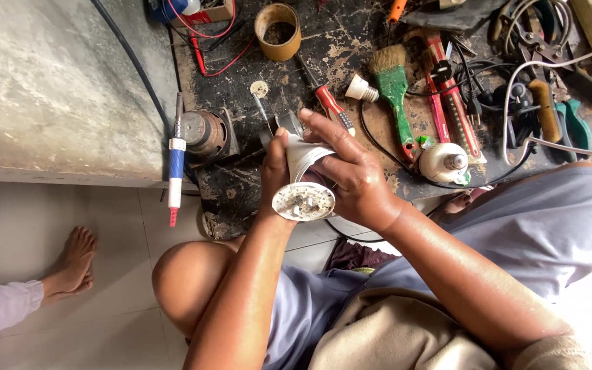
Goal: Disassembling an LED light bulb using a screwdriver and pliers to remove the internal components.
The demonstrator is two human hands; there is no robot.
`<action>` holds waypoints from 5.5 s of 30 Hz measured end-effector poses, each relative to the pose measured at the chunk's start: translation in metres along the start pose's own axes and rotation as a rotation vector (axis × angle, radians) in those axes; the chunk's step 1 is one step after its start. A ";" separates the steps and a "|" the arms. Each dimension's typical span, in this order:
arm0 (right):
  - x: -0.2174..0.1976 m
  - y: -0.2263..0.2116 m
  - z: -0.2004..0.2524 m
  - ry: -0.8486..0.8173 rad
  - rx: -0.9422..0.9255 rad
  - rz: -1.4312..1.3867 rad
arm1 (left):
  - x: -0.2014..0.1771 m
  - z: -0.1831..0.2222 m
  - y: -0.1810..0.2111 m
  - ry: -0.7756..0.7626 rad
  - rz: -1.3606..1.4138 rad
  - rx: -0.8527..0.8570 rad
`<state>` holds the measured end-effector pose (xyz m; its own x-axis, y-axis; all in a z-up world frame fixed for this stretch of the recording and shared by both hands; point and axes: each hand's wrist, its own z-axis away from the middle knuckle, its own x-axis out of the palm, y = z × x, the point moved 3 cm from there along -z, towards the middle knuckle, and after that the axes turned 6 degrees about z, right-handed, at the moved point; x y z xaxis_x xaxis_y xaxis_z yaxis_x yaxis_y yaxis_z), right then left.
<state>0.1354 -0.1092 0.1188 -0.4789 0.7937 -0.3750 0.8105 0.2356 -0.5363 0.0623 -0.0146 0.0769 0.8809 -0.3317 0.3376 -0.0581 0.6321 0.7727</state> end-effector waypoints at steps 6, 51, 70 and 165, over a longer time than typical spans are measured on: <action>-0.016 0.006 0.004 0.032 0.062 -0.004 | -0.003 -0.011 0.015 -0.196 -0.066 0.293; 0.049 0.005 0.024 0.276 0.753 -0.739 | 0.009 -0.019 0.030 -0.100 0.193 0.719; 0.056 0.015 0.023 0.270 0.738 -0.718 | 0.010 -0.026 0.037 -0.048 0.192 0.755; 0.046 0.070 0.112 0.172 0.741 -0.913 | 0.015 0.016 0.028 -0.631 -0.098 0.864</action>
<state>0.1323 -0.1186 -0.0206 -0.6803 0.5792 0.4491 -0.2269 0.4163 -0.8805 0.0663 -0.0129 0.1126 0.5125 -0.8122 0.2787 -0.5306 -0.0444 0.8465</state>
